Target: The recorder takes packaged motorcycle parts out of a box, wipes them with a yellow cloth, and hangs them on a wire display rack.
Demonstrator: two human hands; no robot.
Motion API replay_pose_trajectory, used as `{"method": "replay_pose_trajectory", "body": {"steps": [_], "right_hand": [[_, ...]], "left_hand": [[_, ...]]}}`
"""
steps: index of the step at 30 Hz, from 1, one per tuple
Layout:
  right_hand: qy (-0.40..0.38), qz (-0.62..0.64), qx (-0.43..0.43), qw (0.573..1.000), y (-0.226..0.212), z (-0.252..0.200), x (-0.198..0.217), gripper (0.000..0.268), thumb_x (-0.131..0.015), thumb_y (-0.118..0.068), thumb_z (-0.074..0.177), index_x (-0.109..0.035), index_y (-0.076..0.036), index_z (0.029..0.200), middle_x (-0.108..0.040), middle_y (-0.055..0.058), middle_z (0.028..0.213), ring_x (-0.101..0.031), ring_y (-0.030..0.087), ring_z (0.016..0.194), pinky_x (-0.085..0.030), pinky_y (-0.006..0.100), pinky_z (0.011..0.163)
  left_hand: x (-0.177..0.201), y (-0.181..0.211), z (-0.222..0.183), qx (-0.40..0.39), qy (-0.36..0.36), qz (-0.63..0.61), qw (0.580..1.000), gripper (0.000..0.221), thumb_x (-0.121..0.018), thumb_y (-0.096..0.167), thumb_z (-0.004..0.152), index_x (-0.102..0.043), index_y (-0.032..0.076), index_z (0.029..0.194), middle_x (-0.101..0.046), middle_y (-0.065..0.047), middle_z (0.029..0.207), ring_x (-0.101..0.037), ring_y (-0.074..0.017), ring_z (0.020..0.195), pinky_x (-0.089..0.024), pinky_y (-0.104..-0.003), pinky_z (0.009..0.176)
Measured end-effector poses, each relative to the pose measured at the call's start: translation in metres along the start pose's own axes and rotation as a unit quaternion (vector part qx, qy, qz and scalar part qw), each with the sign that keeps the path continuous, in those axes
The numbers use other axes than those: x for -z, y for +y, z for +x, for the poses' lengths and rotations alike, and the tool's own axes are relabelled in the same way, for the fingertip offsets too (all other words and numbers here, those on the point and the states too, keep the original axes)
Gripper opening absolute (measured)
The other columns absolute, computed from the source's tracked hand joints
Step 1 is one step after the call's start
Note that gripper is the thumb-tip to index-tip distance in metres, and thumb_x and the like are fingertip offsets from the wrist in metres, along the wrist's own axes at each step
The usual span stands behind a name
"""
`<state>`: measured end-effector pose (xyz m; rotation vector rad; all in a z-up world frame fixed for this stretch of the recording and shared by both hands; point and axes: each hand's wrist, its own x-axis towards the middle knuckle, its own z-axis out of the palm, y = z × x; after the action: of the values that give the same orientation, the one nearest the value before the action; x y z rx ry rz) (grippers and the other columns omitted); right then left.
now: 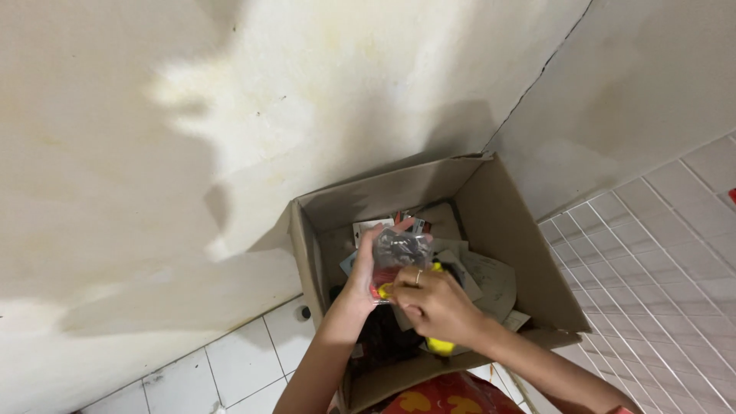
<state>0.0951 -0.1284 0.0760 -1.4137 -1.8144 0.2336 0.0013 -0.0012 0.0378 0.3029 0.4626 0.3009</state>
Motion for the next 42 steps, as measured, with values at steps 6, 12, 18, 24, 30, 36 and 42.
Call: {"method": "replay_pose_trajectory", "body": {"steps": [6,12,18,24,30,36,42], "right_hand": [[0.053,-0.219,-0.031,0.974,0.015,0.023,0.030,0.013,-0.070,-0.012,0.084,-0.061,-0.015,0.075,-0.065,0.001,0.088,-0.066,0.024,0.082,-0.054,0.036,0.065],[0.008,-0.223,-0.130,0.966,-0.022,-0.006,0.005,0.056,-0.063,-0.001,0.064,-0.070,-0.013,0.118,-0.066,0.008,0.112,-0.064,0.028,0.076,-0.051,0.038,0.059],[0.049,-0.182,-0.129,0.974,0.005,0.016,0.012,0.023,-0.066,-0.001,0.067,-0.066,-0.012,0.086,-0.070,0.003,0.110,-0.066,0.026,0.086,-0.052,0.038,0.069],[0.093,-0.303,-0.129,0.940,-0.018,0.020,0.012,0.015,-0.068,-0.006,0.082,-0.070,-0.008,0.097,-0.065,0.009,0.094,-0.059,0.031,0.063,-0.047,0.043,0.054],[0.031,-0.229,-0.107,0.967,-0.027,0.018,-0.001,0.038,-0.070,-0.003,0.070,-0.069,-0.008,0.108,-0.064,0.007,0.103,-0.062,0.026,0.070,-0.051,0.037,0.060],[0.110,-0.289,-0.108,0.945,-0.006,0.052,0.018,0.012,-0.067,-0.002,0.079,-0.068,-0.006,0.091,-0.062,0.005,0.090,-0.059,0.027,0.069,-0.047,0.039,0.058],[0.031,-0.365,-0.125,0.922,-0.027,0.008,-0.009,0.031,-0.068,-0.008,0.076,-0.067,-0.003,0.106,-0.065,0.020,0.107,-0.061,0.030,0.054,-0.049,0.041,0.047]], "left_hand": [[0.020,-0.008,0.009,-0.020,-0.026,0.082,0.996,0.074,-0.061,0.060,0.093,-0.052,0.020,0.154,-0.063,-0.028,0.135,-0.066,-0.0410,0.118,-0.052,-0.052,0.101],[-0.019,0.008,-0.017,-0.114,-0.008,-0.011,0.993,0.063,-0.051,0.039,0.097,-0.048,0.018,0.156,-0.070,-0.011,0.120,-0.067,-0.0201,0.098,-0.052,-0.033,0.085],[-0.030,0.004,-0.024,-0.076,0.046,0.061,0.994,0.062,-0.049,0.040,0.093,-0.056,0.018,0.151,-0.065,-0.005,0.139,-0.060,-0.0191,0.116,-0.044,-0.031,0.093],[-0.005,-0.008,-0.005,-0.064,-0.071,-0.131,0.987,0.064,-0.051,0.036,0.096,-0.047,0.007,0.152,-0.062,-0.014,0.134,-0.062,-0.0253,0.115,-0.048,-0.038,0.101],[-0.016,-0.008,-0.015,-0.072,-0.044,-0.035,0.996,0.065,-0.052,0.041,0.093,-0.051,0.006,0.148,-0.057,-0.009,0.146,-0.060,-0.0314,0.124,-0.047,-0.042,0.099],[-0.019,-0.004,-0.015,-0.096,-0.058,-0.097,0.989,0.055,-0.050,0.038,0.096,-0.057,0.010,0.143,-0.062,-0.010,0.137,-0.061,-0.0234,0.117,-0.049,-0.037,0.097],[-0.014,-0.001,-0.015,-0.115,-0.038,-0.189,0.974,0.064,-0.050,0.032,0.085,-0.052,0.007,0.144,-0.057,-0.015,0.143,-0.061,-0.0310,0.114,-0.046,-0.043,0.102]]}}
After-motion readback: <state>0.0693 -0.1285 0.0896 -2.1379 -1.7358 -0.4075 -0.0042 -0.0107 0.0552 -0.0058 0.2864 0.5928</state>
